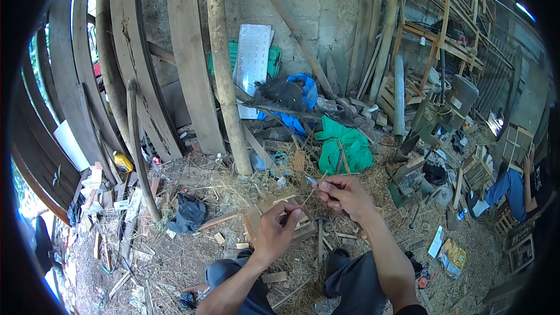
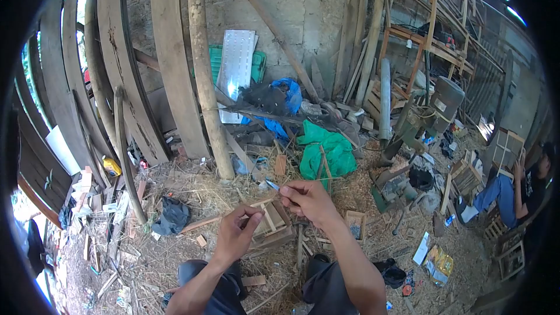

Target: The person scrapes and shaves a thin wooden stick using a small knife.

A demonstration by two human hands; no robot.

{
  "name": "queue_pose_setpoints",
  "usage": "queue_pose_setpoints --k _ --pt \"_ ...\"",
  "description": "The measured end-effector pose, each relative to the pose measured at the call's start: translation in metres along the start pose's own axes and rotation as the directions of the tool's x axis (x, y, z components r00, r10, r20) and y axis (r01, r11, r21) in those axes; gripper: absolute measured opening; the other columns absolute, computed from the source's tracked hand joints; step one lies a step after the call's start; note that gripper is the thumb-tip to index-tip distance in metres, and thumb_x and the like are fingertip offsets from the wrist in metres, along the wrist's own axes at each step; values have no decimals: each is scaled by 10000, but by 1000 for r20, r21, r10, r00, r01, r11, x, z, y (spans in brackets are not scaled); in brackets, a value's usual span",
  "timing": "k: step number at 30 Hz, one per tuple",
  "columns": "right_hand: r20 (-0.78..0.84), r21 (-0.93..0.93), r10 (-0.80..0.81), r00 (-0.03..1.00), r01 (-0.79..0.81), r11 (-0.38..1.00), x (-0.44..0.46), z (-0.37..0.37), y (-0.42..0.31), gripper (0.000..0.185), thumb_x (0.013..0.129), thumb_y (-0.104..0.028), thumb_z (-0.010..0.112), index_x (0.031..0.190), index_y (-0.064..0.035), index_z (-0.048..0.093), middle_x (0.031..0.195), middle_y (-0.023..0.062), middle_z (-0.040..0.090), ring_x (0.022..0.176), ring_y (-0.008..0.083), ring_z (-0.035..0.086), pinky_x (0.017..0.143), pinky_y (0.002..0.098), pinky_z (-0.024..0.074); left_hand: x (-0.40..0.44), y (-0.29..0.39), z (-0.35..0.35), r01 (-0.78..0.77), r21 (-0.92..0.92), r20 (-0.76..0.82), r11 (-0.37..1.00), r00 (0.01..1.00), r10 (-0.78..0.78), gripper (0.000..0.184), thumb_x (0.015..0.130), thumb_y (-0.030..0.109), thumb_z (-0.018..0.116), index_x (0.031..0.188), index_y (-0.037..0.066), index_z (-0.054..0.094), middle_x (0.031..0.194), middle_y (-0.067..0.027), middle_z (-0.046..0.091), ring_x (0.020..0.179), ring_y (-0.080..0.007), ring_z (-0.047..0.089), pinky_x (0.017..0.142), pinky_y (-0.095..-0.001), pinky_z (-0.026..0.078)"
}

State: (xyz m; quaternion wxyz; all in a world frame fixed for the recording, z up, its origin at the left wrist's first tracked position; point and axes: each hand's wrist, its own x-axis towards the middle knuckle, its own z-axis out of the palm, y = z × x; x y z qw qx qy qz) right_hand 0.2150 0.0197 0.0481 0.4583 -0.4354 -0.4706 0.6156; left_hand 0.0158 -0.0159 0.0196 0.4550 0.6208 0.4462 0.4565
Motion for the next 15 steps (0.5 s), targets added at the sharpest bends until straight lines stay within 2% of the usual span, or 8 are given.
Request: queue_pose_setpoints --k 4,6,7,9,10,11,13,15 --pt "-7 -59 -38 999 38 998 3 -1 2 185 918 -155 592 931 26 628 687 -3 544 500 35 380 434 183 274 2 -1 1 -11 27 -14 1000 1000 12 153 915 98 577 966 -46 587 867 -79 635 824 -103 576 744 -264 483" --pt "-250 -236 -224 942 165 958 8 -10 6 197 922 -176 588 954 15 624 683 -12 530 499 33 383 434 180 270 -1 1 -3 -11 27 -7 1000 1000 12 146 914 100 580 965 -37 589 832 -57 614 774 -85 552 690 -252 467" --pt "-250 -236 -217 944 158 959 6 -22 2 197 922 -176 588 954 15 624 683 -12 530 499 33 383 434 180 270 -4 0 -5 -6 27 -1 1000 1000 6 139 913 102 583 964 -27 590 797 -36 593 724 -68 528 637 -239 450" --pt "-345 -1 -242 907 257 966 4 -50 -12 217 933 -182 568 991 18 631 676 -13 542 482 30 393 422 184 276 -2 -9 -10 -36 -59 -4 998 999 36 138 916 113 581 963 -17 593 762 -9 557 674 -48 480 588 -224 406" --pt "-343 -5 -245 907 259 966 3 -48 -12 217 933 -182 568 991 18 631 676 -13 542 482 30 393 422 184 276 1 -12 -11 -67 -147 -19 987 998 65 137 920 123 579 961 -7 595 726 19 520 624 -28 433 540 -209 362" --pt "-329 -32 -256 909 260 965 1 -42 -10 223 935 -183 564 1011 18 624 675 -10 537 483 33 395 423 184 276 4 -15 -12 -68 -150 -30 986 997 64 137 920 123 579 961 -7 595 726 19 520 624 -28 433 540 -209 362" --pt "-306 -48 -259 916 257 965 -4 -21 -8 230 937 -184 559 1032 18 617 675 -8 533 484 36 397 424 183 275 6 -18 -17 58 -254 -4 965 998 -61 146 931 145 566 959 5 597 701 48 478 587 -9 373 512 -191 308" --pt "-135 -19 -184 974 183 983 -10 5 -11 227 945 -165 543 1059 21 608 686 1 546 493 35 404 429 186 289 6 -15 -16 41 -243 -13 969 999 -45 153 935 151 561 961 5 599 694 53 468 580 -11 368 511 -189 302"
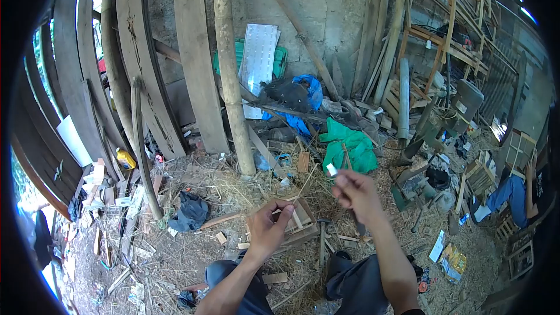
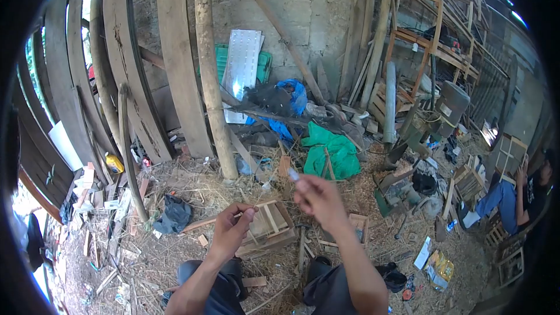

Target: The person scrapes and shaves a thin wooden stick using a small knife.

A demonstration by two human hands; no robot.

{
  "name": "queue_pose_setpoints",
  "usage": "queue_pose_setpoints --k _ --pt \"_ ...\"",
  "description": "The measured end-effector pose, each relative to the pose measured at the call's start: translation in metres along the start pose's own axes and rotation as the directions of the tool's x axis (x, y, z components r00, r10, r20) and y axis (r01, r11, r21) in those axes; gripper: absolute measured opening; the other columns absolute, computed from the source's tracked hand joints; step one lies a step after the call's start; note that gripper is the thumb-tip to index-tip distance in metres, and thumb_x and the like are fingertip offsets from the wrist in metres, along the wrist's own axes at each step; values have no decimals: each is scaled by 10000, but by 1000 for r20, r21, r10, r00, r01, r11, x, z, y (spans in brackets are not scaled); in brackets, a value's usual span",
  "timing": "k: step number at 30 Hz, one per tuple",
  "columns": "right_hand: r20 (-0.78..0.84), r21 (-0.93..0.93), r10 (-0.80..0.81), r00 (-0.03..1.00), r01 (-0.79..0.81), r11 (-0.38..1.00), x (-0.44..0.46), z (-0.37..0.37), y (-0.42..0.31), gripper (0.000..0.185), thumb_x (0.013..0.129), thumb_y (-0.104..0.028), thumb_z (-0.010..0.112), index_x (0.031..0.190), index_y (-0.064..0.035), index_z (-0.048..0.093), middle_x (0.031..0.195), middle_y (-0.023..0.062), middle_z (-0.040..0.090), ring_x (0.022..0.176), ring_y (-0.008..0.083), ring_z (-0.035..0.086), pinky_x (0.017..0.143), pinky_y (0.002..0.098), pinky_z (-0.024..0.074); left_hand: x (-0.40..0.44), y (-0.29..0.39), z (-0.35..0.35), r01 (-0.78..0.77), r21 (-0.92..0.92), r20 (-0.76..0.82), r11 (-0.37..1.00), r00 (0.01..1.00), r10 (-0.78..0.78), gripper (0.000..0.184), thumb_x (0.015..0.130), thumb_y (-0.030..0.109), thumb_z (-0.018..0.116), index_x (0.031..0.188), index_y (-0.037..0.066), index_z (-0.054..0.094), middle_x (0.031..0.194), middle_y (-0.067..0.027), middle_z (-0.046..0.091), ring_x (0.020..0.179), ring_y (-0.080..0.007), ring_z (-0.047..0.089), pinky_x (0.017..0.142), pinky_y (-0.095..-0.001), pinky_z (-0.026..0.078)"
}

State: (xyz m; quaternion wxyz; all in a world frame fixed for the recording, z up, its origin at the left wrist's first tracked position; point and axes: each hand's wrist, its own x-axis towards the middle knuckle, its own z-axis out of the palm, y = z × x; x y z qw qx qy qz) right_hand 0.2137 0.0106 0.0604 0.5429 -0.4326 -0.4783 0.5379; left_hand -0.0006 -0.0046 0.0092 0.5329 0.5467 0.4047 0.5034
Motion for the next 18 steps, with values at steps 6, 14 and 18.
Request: queue_pose_setpoints --k 6,14,18 --pt "336 -104 32 941 3 995 0 22 25 200 954 -144 526 1032 19 612 693 5 565 506 38 403 455 201 308 -2 4 11 -29 113 1 993 1000 29 183 943 146 553 960 -31 600 855 -55 634 702 -50 515 627 -224 431" --pt "219 -43 139 966 -133 990 3 13 17 221 958 -176 528 947 8 649 646 -27 490 494 27 363 432 195 259 -7 7 14 -61 232 28 971 998 57 168 939 127 553 965 -35 586 907 -68 641 802 -73 530 723 -246 466" --pt "-41 12 29 999 -29 1000 19 -24 17 247 943 -208 558 1035 11 626 658 -40 495 495 16 357 427 184 257 -12 5 15 -82 247 16 966 997 81 162 933 124 564 968 -32 588 863 -49 633 741 -67 529 670 -233 454"
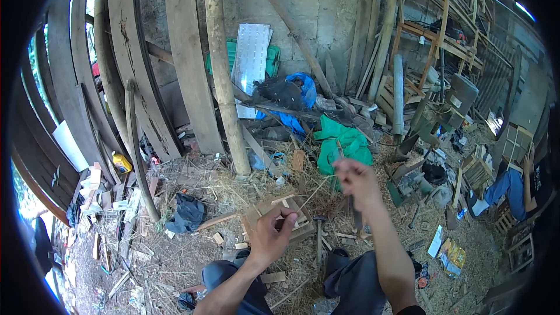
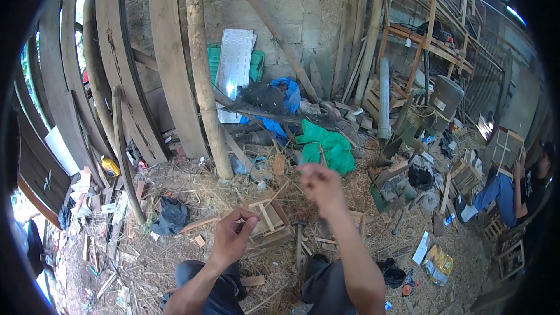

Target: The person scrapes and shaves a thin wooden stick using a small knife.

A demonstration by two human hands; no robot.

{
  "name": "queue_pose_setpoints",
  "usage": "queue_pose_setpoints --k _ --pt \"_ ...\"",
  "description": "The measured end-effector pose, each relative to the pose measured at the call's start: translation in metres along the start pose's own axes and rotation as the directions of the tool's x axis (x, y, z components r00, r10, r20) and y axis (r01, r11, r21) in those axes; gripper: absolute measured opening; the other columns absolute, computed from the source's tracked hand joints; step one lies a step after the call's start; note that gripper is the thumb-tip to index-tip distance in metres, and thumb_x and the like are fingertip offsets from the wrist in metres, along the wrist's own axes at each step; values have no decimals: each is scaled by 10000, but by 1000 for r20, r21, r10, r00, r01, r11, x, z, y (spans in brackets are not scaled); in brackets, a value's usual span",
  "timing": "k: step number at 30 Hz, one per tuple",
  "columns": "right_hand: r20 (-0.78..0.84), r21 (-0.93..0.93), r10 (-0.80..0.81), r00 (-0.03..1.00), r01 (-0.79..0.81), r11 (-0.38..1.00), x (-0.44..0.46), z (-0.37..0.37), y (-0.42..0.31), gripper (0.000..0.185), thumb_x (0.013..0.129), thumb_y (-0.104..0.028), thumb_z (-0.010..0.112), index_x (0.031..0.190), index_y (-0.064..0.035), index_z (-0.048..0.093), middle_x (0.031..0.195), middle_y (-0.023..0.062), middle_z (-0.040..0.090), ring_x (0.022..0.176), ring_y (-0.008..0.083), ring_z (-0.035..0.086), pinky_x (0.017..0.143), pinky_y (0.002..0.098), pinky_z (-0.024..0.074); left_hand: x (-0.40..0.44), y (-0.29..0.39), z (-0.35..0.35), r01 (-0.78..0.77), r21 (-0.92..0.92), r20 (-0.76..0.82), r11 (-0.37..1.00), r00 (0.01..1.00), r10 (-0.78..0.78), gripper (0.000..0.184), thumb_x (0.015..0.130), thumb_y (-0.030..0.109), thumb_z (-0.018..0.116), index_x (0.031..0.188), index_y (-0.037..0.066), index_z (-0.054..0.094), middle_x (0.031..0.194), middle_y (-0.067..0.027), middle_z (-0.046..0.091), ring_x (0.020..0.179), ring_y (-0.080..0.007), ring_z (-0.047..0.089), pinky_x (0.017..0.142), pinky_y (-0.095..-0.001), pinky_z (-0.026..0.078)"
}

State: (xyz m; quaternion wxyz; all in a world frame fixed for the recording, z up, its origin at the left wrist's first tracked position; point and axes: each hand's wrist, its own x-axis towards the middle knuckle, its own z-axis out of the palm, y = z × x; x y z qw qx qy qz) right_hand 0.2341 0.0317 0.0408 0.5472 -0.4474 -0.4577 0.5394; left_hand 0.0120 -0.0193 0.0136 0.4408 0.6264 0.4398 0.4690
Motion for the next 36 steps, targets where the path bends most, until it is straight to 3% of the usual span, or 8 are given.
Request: queue_pose_setpoints --k 6,11,13,17,19,23,25,36 --pt "-92 70 5 996 1 998 -5 -3 -2 248 951 -205 541 1082 -4 604 672 -34 490 495 19 352 430 188 249 3 -9 -5 128 -242 51 962 992 -119 190 942 165 563 996 -14 591 929 -40 634 758 -62 534 706 -219 443" --pt "281 -74 17 959 4 997 -26 40 -6 301 963 -188 515 1173 19 576 676 -17 483 520 23 355 456 181 272 4 -2 1 95 -212 31 973 995 -90 222 952 200 553 1007 -13 591 927 -30 627 739 -54 508 675 -216 430" --pt "273 -49 24 962 -11 999 -25 44 -2 312 965 -186 511 1191 22 567 680 -16 484 522 24 355 459 179 277 4 -3 6 10 -266 0 964 1000 -10 176 952 191 543 986 24 587 634 82 398 522 -1 295 458 -197 238" --pt "164 44 14 986 -21 999 -17 33 4 307 965 -206 516 1147 34 573 680 -15 483 515 24 352 454 178 269 4 -4 0 99 -298 31 949 995 -94 175 954 185 539 988 20 587 644 81 404 522 0 291 459 -195 233" --pt "105 76 -18 994 10 997 -15 29 3 274 963 -218 520 1086 18 585 663 -16 470 504 25 349 443 186 260 4 -7 -3 90 -211 16 973 996 -89 226 963 216 533 1012 6 601 829 5 581 685 -38 449 601 -207 372" --pt "144 129 -30 989 12 992 -24 37 -6 290 962 -216 521 1135 10 578 660 -12 478 514 27 357 444 187 265 5 -6 -3 115 -228 16 967 993 -115 221 966 211 526 1010 8 603 817 7 566 679 -41 442 596 -210 365" --pt "208 32 -75 975 70 997 -30 46 -6 307 958 -208 530 1174 6 571 666 -6 497 530 31 377 452 186 278 7 -9 3 41 -268 -24 962 998 -49 183 959 184 530 985 11 586 673 66 428 532 -6 305 469 -192 245" --pt "268 3 76 960 -80 997 -23 34 -7 247 932 -158 573 1035 58 632 682 1 532 527 26 398 453 183 299 0 11 3 -34 -28 -8 999 999 34 173 950 161 530 954 7 611 737 10 556 613 -45 425 535 -224 356"
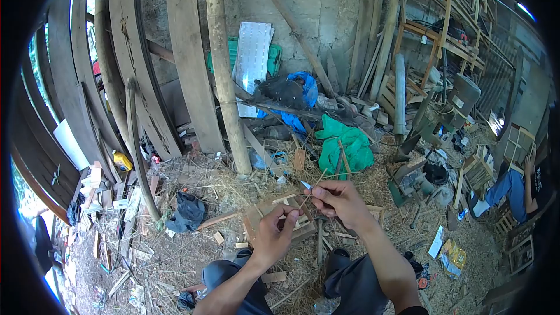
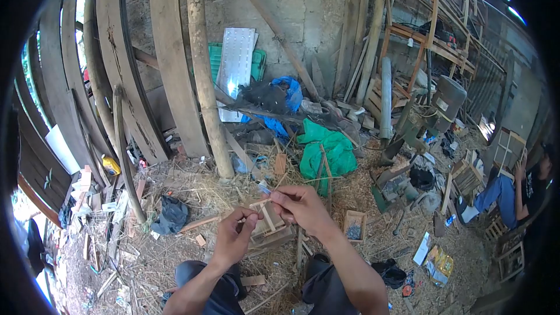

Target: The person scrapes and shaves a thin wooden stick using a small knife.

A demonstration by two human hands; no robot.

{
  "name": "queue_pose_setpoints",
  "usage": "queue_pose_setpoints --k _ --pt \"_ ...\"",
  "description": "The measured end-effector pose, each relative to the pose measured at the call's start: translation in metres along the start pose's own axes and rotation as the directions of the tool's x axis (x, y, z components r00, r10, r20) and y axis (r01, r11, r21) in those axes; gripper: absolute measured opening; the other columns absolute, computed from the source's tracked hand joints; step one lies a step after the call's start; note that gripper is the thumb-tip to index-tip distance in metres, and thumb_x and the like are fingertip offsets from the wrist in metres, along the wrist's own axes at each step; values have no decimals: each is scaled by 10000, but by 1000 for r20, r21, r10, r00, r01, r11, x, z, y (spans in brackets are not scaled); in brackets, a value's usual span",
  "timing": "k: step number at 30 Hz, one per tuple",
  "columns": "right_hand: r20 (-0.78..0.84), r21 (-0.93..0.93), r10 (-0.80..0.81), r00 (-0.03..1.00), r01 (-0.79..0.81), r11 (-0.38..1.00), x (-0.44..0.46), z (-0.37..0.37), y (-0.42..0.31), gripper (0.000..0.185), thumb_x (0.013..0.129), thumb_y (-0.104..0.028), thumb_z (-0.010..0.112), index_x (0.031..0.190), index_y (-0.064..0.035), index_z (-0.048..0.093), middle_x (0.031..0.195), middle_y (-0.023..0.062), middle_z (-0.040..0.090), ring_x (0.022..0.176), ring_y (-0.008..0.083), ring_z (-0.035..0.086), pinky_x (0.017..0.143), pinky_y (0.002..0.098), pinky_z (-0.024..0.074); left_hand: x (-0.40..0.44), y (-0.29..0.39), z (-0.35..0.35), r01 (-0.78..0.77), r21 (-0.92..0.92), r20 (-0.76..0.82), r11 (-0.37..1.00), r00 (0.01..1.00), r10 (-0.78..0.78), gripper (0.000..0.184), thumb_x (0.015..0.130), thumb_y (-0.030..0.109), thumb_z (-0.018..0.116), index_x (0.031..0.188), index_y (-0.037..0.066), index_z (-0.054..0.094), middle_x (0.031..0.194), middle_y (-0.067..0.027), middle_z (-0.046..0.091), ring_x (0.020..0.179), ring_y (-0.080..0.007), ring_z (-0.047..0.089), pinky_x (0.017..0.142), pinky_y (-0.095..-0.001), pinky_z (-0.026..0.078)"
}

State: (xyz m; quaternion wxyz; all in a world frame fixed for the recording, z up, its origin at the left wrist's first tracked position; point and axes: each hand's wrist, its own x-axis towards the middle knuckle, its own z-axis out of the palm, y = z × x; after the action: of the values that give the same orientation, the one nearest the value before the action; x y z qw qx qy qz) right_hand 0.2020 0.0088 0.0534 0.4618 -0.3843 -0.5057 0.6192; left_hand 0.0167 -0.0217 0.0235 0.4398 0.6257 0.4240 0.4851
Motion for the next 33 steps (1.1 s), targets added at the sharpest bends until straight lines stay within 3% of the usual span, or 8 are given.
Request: queue_pose_setpoints --k 10,15,17,20,22,24,27,33 --pt "-95 -19 -34 995 33 999 5 -12 0 252 919 -179 596 1006 56 622 664 -15 518 501 28 368 437 188 277 2 3 -3 5 56 20 998 1000 -6 202 940 189 535 942 13 635 793 -40 620 756 -84 538 717 -257 432" --pt "-131 -14 -37 991 35 999 10 -14 2 254 926 -199 587 985 46 620 647 -30 490 494 24 348 429 193 258 3 -8 -3 8 65 34 998 999 -10 212 941 196 534 918 9 629 781 -24 609 734 -92 529 691 -257 423" --pt "-330 19 -110 937 123 992 14 -27 4 241 941 -186 558 1005 37 625 656 -32 494 488 28 339 425 193 238 3 -11 -3 -25 17 25 1000 999 25 215 942 200 533 909 9 628 767 -11 596 714 -88 515 666 -257 414" --pt "-408 24 -202 890 232 972 11 -49 -5 233 946 -187 548 1023 22 617 654 -37 485 486 26 338 419 193 228 3 -14 -13 32 41 47 999 998 -34 250 955 230 515 949 8 630 756 -39 598 666 -79 480 603 -249 397" --pt "-354 7 -163 921 177 984 2 -29 -11 245 944 -180 549 1083 15 604 648 -36 477 490 26 343 422 189 246 5 -22 -15 157 -8 28 988 987 -157 267 962 249 506 947 16 635 712 -18 551 664 -79 464 608 -247 385" --pt "-133 -12 -46 990 45 999 -2 -1 -8 262 944 -165 548 1126 17 594 663 -26 501 498 27 362 430 187 278 6 -23 -14 144 -24 25 989 989 -144 261 963 246 506 949 21 638 700 -13 538 657 -78 459 599 -249 380" --pt "115 -117 -76 991 89 989 1 13 8 263 943 -152 548 1139 15 598 682 -15 531 505 31 385 442 187 305 6 -20 -9 111 -40 34 993 993 -110 252 963 239 506 951 25 639 694 -11 534 647 -79 453 587 -251 374" --pt "12 -53 -7 1000 8 999 8 -7 3 232 941 -169 559 1029 32 633 678 -15 538 505 31 388 439 188 287 3 -8 -7 -49 85 16 995 999 47 236 962 211 506 942 11 628 737 -36 578 667 -88 476 625 -258 396"
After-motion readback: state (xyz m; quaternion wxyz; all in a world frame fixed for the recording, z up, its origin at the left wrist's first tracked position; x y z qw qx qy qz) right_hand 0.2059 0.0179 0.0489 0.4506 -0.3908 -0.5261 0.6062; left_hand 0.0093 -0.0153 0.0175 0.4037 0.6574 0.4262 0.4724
